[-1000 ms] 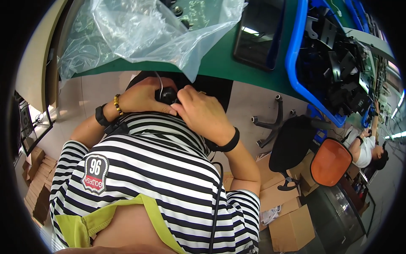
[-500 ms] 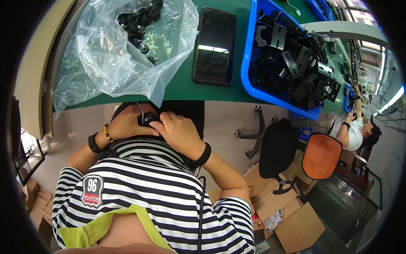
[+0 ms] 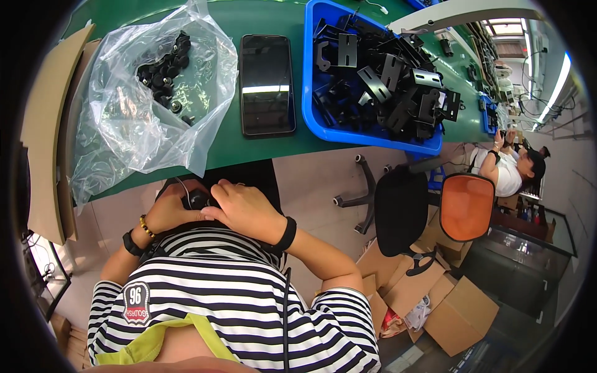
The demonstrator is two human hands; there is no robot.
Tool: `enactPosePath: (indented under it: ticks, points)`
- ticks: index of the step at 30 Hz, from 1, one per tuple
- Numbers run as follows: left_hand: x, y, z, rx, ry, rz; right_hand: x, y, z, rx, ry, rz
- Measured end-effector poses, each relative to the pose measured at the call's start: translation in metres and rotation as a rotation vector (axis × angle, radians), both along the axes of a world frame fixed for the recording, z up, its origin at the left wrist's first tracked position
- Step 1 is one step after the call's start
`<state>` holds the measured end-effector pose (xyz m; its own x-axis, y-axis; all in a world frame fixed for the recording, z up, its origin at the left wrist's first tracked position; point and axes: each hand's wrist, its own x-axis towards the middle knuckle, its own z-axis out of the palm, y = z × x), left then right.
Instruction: The person assembles a black plastic component by inserting a small white wire into the housing and then pressing a black plastic fastener from a plastic bag into the unit.
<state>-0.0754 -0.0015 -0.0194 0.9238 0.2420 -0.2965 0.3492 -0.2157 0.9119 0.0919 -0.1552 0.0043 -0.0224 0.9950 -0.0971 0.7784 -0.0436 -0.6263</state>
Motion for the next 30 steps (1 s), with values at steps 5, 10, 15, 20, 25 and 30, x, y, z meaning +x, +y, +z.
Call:
enactPosePath:
  ticks: [5,10,15,20,25,30]
  points:
    - [0.004,0.003,0.008,-0.046,0.036,0.000,0.002,0.006,0.005,0.091,0.077,-0.004]
    - [0.004,0.002,0.007,-0.035,0.044,-0.022,0.001,0.007,0.002,-0.072,0.120,0.024]
    - [-0.002,0.000,0.008,-0.008,0.052,-0.025,-0.004,0.005,-0.002,-0.031,0.171,0.039]
    - [0.008,0.001,0.007,0.037,-0.069,0.003,0.011,0.008,0.010,-0.008,0.041,0.075]
    - [0.014,0.006,0.005,0.019,-0.062,0.006,0.015,0.004,0.005,0.089,0.063,0.037]
    - [0.012,0.000,-0.003,0.058,-0.125,0.024,0.015,0.006,0.003,-0.019,0.116,0.031]
